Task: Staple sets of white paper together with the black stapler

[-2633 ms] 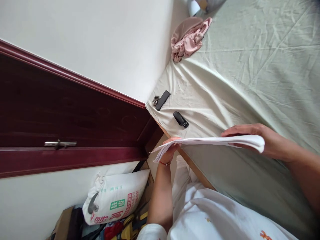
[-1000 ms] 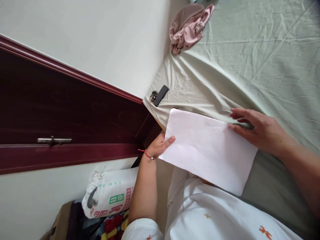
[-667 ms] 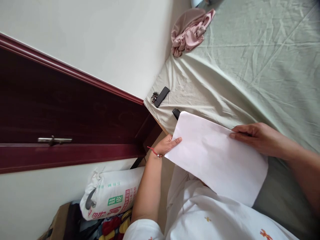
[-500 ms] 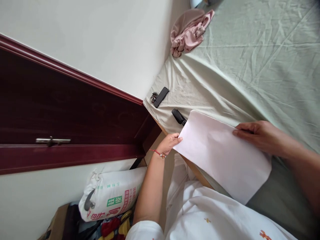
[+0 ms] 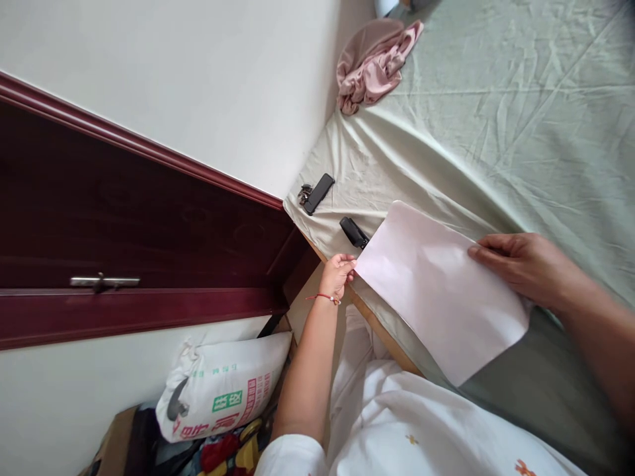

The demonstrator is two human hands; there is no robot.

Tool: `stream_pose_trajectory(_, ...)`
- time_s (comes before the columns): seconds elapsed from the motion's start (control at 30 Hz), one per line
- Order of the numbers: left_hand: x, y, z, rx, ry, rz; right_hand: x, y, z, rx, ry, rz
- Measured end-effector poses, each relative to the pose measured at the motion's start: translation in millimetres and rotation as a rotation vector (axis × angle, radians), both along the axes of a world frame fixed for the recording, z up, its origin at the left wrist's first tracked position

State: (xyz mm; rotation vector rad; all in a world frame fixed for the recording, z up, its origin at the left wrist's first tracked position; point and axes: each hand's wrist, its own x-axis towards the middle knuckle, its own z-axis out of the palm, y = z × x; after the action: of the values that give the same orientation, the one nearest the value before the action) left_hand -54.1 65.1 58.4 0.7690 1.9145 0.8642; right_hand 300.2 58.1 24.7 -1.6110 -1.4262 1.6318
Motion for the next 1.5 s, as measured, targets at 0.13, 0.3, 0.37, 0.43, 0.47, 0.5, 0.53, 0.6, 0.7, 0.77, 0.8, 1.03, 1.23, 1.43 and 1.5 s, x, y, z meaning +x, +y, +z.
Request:
stream_pose_trajectory(0.13,4,11,-4.4,0.000,0.105,0.039,0,-1,-3.7,0.023,0.025,-0.021)
stream_pose_trajectory(0.3,8,27,-11.2,0.003,0.152,0.067,0,-2,-9.7,0.031,0.041,-0.061)
stream_pose_trajectory(0.37,9,33,-14.4,0.013,0.163,0.072,1,-2,-12.7,0.020,0.057,-0.076)
stream_pose_trajectory(0.43,9,37,-18.0,0.021,0.170,0.074,1,-3,-13.8,0.006,0.083,-0.106)
stream_pose_trajectory(0.47,9,38,-19.8,0.029,0.176,0.072,1,-3,-13.2,-0.006,0.098,-0.125)
stream_pose_trajectory(0.5,8,37,-21.4,0.046,0.191,0.068,1,-4,-11.8,-0.024,0.115,-0.143)
stream_pose_trajectory(0.53,7,36,-22.7,0.082,0.221,0.063,1,-4,-9.8,-0.045,0.133,-0.160)
stream_pose_trajectory(0.6,4,31,-23.3,0.219,0.344,0.034,1,-4,-5.0,-0.087,0.149,-0.178)
stream_pose_trajectory(0.7,1,18,-18.8,0.498,0.580,-0.111,0,-4,0.3,-0.102,0.115,-0.189)
stream_pose_trajectory(0.77,0,10,-14.2,0.625,0.687,-0.280,0,-3,1.6,-0.091,0.092,-0.190)
stream_pose_trajectory(0.8,0,7,-12.3,0.658,0.725,-0.364,-1,-3,1.7,-0.089,0.090,-0.192)
stream_pose_trajectory(1.03,3,1,-15.9,0.572,0.959,-0.555,-2,-3,1.1,-0.058,0.029,-0.201)
stream_pose_trajectory(1.23,13,-2,-22.4,0.466,1.110,-0.538,-2,-3,-2.8,-0.025,0.015,-0.200)
stream_pose_trajectory(1.43,11,0,-19.9,0.568,0.985,-0.538,-2,-1,-2.2,0.019,0.013,-0.199)
stream_pose_trajectory(1.5,12,-2,-20.0,0.607,0.912,-0.525,-1,-1,1.5,0.067,-0.021,-0.226)
